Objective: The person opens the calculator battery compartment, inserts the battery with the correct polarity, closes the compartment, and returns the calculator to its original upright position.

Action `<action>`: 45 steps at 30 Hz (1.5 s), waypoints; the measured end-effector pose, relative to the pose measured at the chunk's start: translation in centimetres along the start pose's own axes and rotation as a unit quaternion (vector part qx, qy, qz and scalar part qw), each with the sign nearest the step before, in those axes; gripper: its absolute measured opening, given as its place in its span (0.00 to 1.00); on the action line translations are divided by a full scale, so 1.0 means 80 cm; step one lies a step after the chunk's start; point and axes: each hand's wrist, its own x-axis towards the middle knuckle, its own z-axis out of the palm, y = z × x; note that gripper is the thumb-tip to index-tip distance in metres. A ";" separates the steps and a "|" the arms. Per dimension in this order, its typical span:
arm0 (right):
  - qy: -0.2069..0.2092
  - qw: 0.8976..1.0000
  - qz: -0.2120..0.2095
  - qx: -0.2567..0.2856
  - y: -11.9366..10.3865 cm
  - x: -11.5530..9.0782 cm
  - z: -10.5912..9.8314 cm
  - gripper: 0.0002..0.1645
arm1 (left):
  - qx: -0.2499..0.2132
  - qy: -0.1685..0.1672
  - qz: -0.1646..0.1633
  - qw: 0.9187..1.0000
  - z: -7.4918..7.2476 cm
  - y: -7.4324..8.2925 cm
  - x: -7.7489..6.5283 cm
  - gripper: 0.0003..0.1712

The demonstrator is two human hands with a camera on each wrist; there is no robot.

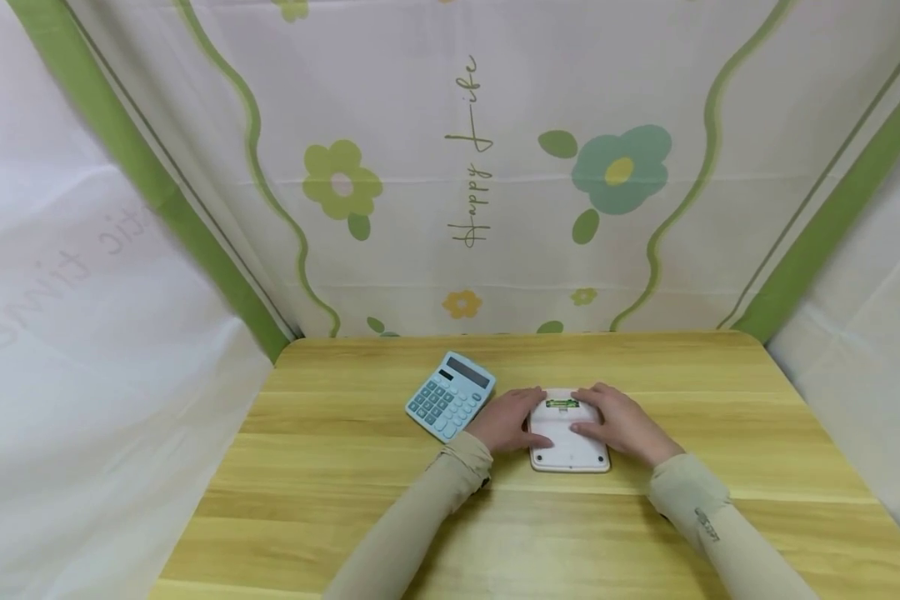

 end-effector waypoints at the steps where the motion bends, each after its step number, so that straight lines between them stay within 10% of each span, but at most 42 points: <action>1: 0.000 1.000 0.001 0.001 0.000 -0.001 0.000 0.38 | 0.001 -0.003 0.000 1.000 0.000 -0.001 0.000 0.51; 13: 0.011 1.000 -0.010 -0.007 0.003 -0.008 -0.009 0.38 | -0.012 -0.019 -0.004 1.000 0.004 -0.002 0.000 0.50; 22: 0.109 0.992 0.060 0.006 0.041 -0.014 -0.052 0.24 | -0.023 -0.018 -0.010 1.000 -0.002 0.002 -0.005 0.50; 32: 0.019 0.995 0.094 0.001 0.065 -0.009 -0.047 0.22 | -0.031 -0.023 -0.009 0.999 -0.002 0.002 -0.006 0.50; 45: 0.032 0.994 0.101 0.005 0.062 -0.005 -0.042 0.07 | -0.029 -0.025 -0.008 0.999 0.005 -0.004 -0.002 0.50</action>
